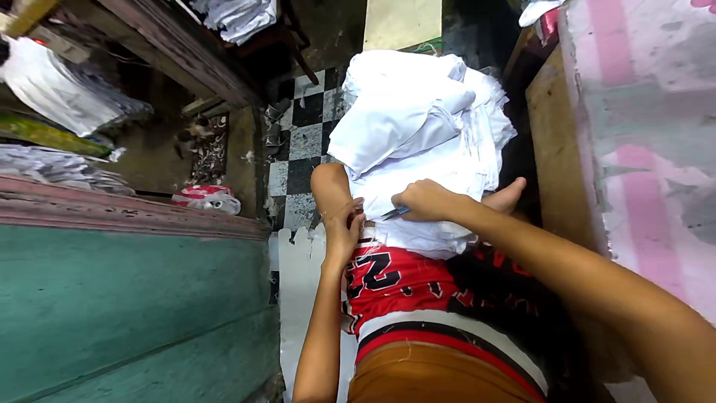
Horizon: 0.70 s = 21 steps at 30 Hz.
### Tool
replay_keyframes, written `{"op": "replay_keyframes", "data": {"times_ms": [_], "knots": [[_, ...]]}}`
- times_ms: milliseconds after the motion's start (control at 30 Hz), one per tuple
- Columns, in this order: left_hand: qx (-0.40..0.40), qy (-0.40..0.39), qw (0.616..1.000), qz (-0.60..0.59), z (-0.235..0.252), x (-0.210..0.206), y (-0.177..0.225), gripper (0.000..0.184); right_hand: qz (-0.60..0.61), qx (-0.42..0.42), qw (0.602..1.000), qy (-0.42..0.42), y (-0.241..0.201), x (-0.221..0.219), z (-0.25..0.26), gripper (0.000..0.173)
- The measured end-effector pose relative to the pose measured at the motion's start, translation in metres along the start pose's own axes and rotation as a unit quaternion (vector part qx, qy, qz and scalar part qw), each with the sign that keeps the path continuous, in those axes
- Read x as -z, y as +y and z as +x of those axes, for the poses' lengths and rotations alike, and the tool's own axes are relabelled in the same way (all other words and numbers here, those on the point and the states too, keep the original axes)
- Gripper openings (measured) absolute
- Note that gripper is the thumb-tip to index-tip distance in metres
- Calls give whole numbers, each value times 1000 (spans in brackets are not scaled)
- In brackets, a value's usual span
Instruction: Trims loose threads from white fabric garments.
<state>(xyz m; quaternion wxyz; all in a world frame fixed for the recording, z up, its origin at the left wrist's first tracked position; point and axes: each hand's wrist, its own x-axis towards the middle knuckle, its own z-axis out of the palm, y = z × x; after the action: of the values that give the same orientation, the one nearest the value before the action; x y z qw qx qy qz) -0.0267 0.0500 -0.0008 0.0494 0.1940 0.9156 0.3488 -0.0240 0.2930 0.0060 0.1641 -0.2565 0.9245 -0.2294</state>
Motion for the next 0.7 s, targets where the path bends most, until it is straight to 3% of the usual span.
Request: {"op": "replay_keyframes", "data": {"times_ms": [167, 267, 400, 567, 700], "knots": [[-10, -82, 996, 42, -3, 9, 16, 30, -67, -20, 996, -64, 1, 21, -24, 14], [-28, -48, 998, 42, 1, 4, 22, 30, -66, -36, 995, -65, 12, 19, -28, 14], [-123, -6, 992, 30, 10, -9, 24, 33, -69, -21, 996, -59, 14, 8, -24, 12], [-150, -61, 984, 76, 20, -20, 21, 27, -55, -23, 996, -60, 17, 7, -23, 14], [-153, -59, 985, 47, 19, -26, 3, 28, -40, -21, 997, -55, 22, 5, -23, 18]]}}
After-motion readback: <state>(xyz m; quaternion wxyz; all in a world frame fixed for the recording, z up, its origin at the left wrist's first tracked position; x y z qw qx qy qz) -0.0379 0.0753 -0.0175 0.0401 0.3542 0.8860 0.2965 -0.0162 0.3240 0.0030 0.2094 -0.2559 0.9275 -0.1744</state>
